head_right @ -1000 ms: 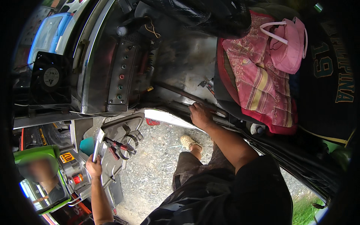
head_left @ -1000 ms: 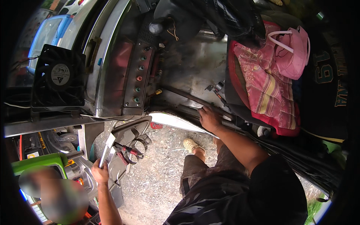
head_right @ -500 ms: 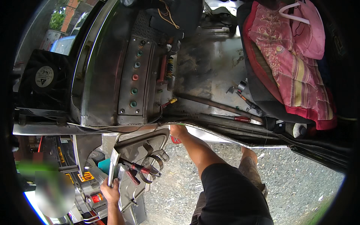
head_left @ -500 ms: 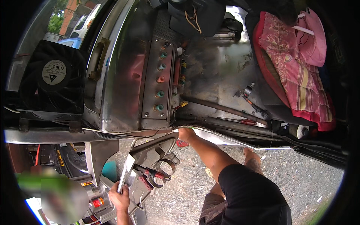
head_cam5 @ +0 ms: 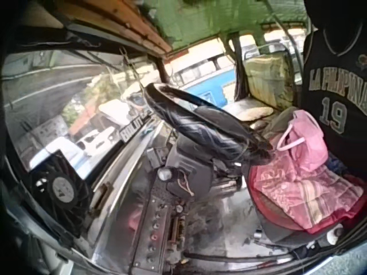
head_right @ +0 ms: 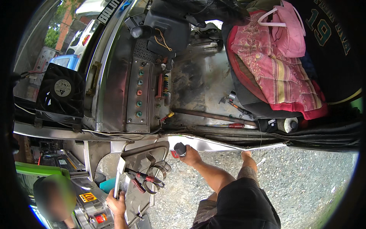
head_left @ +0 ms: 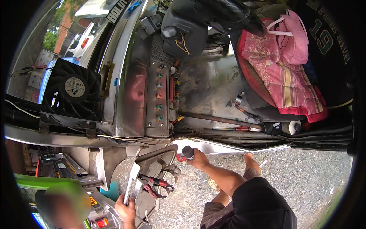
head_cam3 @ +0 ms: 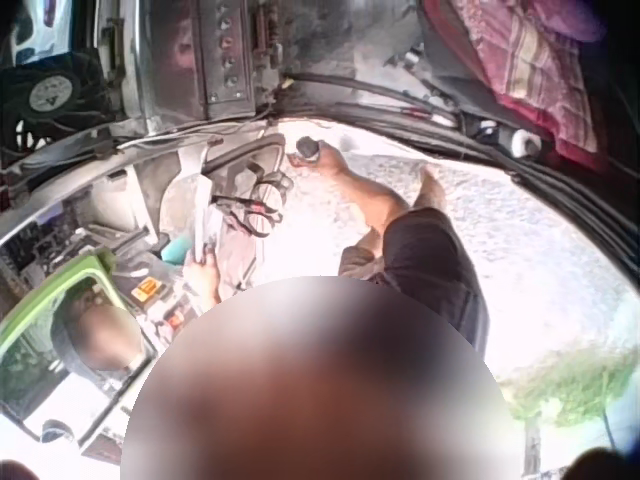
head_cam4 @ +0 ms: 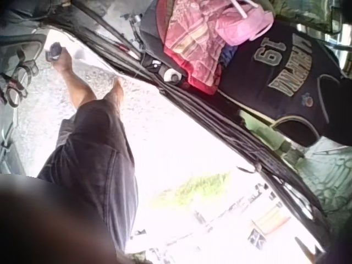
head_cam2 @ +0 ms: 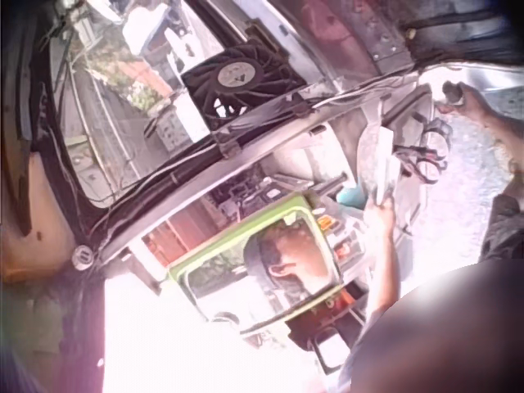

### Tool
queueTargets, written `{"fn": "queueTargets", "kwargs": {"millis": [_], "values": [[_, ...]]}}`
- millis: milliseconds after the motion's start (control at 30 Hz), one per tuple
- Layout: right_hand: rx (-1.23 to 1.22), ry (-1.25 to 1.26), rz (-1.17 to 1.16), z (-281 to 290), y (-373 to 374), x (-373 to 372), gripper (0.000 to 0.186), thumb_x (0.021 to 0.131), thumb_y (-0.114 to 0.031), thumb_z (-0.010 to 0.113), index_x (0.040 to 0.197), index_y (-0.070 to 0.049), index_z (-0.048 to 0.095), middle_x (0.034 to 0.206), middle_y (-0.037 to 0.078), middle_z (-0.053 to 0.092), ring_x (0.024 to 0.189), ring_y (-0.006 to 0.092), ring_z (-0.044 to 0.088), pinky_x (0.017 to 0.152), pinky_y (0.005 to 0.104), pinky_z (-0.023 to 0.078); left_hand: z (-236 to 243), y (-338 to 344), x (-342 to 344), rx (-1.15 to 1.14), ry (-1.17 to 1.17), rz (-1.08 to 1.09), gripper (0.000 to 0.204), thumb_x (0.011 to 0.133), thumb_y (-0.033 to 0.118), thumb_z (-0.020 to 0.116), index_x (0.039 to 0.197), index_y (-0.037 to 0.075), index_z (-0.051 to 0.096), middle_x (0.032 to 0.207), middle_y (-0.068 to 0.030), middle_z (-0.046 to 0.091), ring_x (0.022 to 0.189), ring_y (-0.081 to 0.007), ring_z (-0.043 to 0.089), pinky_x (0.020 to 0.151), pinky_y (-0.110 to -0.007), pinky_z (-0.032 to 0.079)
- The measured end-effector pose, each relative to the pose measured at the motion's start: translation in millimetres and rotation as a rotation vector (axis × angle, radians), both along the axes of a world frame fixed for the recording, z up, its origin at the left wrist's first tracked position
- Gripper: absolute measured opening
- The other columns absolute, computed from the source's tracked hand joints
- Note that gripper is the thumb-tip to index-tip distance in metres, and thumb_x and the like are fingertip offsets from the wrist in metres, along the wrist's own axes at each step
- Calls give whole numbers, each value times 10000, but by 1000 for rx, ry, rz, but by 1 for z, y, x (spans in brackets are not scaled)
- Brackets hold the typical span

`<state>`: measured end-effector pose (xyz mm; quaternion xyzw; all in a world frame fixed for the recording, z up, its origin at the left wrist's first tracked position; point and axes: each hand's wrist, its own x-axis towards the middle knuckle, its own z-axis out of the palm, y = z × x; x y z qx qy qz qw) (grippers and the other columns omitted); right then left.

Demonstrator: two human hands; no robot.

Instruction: The person uses a screwdriver to remove and reinstall a turn signal lens on the front of a silver tricycle. They then move to the driver's area, remove the steering wheel, and later reattach it. The person also handles a spray can and pliers during the process.

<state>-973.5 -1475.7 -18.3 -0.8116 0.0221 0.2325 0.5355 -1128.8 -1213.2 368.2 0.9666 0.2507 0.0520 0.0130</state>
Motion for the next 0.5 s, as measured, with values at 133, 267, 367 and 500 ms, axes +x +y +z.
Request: {"fn": "queueTargets", "kwargs": {"millis": [133, 267, 367, 500], "values": [[47, -136, -159, 42, -79, -71, 838, 796, -300, 940, 1451, -4, 508, 1304, 269, 690, 1217, 451, 689, 1045, 497, 576, -2, 4, -11, -447, -241, -85, 756, 875, 359, 820, 1489, -13, 584, 1269, -242, 741, 1121, -380, 729, 1015, -495, 559], [66, -340, -158, 121, -159, -86, 876, 744, -255, 970, 1455, -38, 507, 1390, 251, 637, 1231, 460, 672, 1058, 510, 570, 9, -49, -15, 48, -422, -345, 872, 959, 467, 748, 1590, -44, 428, 1565, -301, 511, 1446, -450, 521, 1220, -563, 393], [100, -625, 15, 190, -206, -49, 862, 653, -184, 963, 1413, -78, 572, 1327, 188, 631, 1222, 433, 650, 1037, 493, 559, -4, -159, -5, -181, -468, -671, 880, 845, 371, 879, 1563, 85, 459, 1565, -308, 491, 1425, -486, 527, 1180, -608, 430], [202, -666, 508, 267, -235, 0, 868, 674, -311, 956, 1422, -74, 585, 1285, 153, 652, 1143, 378, 706, 965, 493, 583, -17, -273, 52, -467, -6, -895, 1198, 649, 458, 1055, 1647, 248, 426, 1677, -357, 342, 1488, -563, 466, 1166, -622, 482]]}}
